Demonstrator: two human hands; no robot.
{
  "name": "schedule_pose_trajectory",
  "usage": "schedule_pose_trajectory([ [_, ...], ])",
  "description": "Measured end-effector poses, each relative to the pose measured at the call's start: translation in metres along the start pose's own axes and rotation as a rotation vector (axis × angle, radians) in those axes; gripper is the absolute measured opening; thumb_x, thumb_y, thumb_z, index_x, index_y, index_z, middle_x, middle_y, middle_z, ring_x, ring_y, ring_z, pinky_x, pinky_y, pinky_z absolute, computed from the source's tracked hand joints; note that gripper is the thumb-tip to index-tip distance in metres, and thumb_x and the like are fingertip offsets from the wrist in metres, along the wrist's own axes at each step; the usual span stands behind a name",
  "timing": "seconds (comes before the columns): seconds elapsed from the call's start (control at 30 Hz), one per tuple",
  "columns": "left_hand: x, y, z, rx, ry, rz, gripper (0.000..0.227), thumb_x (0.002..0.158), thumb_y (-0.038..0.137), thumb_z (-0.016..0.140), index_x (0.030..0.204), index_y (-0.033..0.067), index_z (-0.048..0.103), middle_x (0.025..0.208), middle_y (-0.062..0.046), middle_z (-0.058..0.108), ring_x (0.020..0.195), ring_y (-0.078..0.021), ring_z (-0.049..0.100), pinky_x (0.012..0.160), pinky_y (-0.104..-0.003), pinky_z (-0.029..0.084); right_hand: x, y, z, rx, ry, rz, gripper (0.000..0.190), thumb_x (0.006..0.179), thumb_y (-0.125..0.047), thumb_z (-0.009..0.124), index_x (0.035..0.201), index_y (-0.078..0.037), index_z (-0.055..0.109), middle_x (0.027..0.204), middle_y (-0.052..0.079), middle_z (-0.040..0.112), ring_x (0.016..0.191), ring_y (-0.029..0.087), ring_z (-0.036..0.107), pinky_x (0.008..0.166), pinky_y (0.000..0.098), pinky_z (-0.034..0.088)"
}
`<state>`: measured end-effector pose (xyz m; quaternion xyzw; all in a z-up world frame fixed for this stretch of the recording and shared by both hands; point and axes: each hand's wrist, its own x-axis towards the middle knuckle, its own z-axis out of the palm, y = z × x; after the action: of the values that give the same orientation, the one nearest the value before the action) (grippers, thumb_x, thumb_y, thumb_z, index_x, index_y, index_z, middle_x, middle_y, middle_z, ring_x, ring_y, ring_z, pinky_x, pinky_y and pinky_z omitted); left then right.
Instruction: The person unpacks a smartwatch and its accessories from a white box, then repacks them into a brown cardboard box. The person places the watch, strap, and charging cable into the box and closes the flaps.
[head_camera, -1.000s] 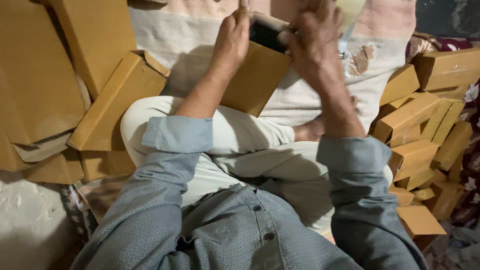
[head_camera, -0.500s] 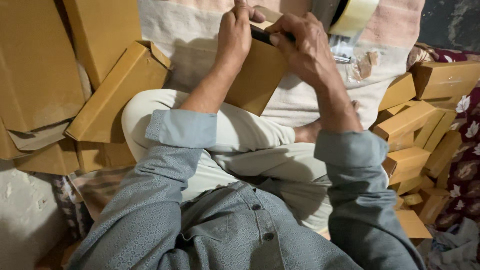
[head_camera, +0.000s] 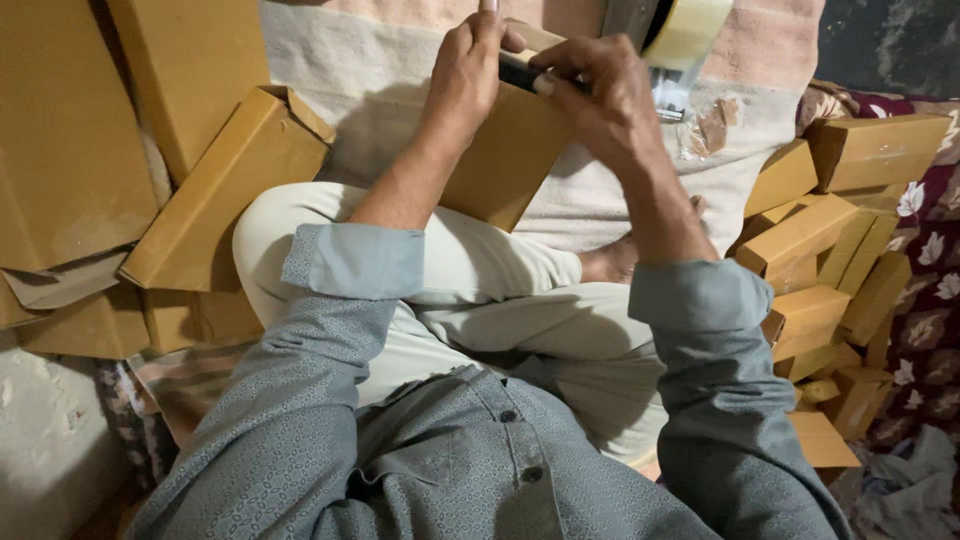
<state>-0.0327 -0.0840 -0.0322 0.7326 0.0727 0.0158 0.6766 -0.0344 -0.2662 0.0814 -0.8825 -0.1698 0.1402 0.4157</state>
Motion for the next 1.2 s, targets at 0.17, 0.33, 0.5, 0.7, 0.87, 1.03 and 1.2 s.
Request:
schedule_pose_trajectory([
  [0.17,-0.001,-0.006,0.005,0.118,0.031,-0.076,0.069,0.107,0.055,0.032,0.094,-0.0007,0.071,0.086,-0.021,0.069,0.084,-0.039,0.064,0.079,-0.043,0.049,0.012,0.006,-0.028,0.4,0.026,0.045,0.025,0.098,0.001,0.07,0.121,-0.002,0.077,0.109,0.019,0.075,0.096,0.022,0.071,0.085,0.0319,0.058],
  [0.33,0.0,-0.003,0.007,-0.045,0.041,-0.214,0.078,0.106,0.058,0.031,0.077,0.0012,0.077,0.078,-0.012,0.079,0.077,-0.0267,0.076,0.082,-0.038,0.057,0.015,0.004,-0.002,-0.238,0.012,-0.044,0.013,0.098,-0.013,0.078,0.102,-0.001,0.076,0.089,0.019,0.069,0.082,0.032,0.066,0.073,0.0446,0.051],
  [0.5,-0.009,0.005,-0.002,0.04,-0.095,-0.159,0.05,0.103,0.043,0.046,0.088,0.0034,0.073,0.08,-0.01,0.075,0.078,-0.0234,0.072,0.08,-0.034,0.055,0.005,0.012,0.013,-0.384,0.116,-0.167,0.01,0.097,-0.016,0.078,0.097,-0.006,0.078,0.092,0.011,0.066,0.097,0.036,0.056,0.083,0.0512,0.043],
  [0.7,-0.012,0.0,-0.004,-0.048,-0.21,-0.05,0.021,0.089,0.011,0.059,0.108,0.0026,0.064,0.105,-0.01,0.071,0.1,-0.0207,0.066,0.091,-0.032,0.052,0.005,0.018,0.035,-0.446,0.278,-0.138,0.013,0.101,-0.017,0.077,0.106,-0.01,0.068,0.107,0.007,0.066,0.104,0.033,0.057,0.093,0.0477,0.044],
  [0.87,-0.013,-0.002,-0.013,-0.101,-0.292,0.074,0.023,0.09,0.003,0.052,0.112,0.0022,0.059,0.112,-0.01,0.066,0.111,-0.022,0.062,0.102,-0.034,0.048,-0.041,0.011,0.064,0.256,0.664,-0.077,0.04,0.105,-0.017,0.067,0.141,-0.01,0.049,0.126,0.004,0.059,0.116,0.019,0.057,0.105,0.0366,0.048],
  [1.03,-0.021,0.025,-0.017,-0.073,-0.325,0.042,0.022,0.093,0.004,0.051,0.114,0.0025,0.058,0.112,-0.009,0.066,0.113,-0.0219,0.064,0.103,-0.034,0.048,-0.054,0.021,0.091,0.809,0.652,0.436,0.036,0.105,-0.028,0.059,0.132,-0.004,0.062,0.11,0.004,0.061,0.093,0.014,0.049,0.079,0.0294,0.041],
  [1.2,-0.046,0.045,-0.014,0.019,-0.174,0.048,0.028,0.096,0.016,0.067,0.116,0.0026,0.054,0.111,-0.009,0.065,0.108,-0.0244,0.065,0.099,-0.036,0.051,-0.04,0.035,0.114,1.021,0.776,0.375,0.032,0.105,-0.025,0.055,0.12,0.001,0.066,0.105,0.008,0.064,0.096,0.017,0.056,0.085,0.0322,0.048],
])
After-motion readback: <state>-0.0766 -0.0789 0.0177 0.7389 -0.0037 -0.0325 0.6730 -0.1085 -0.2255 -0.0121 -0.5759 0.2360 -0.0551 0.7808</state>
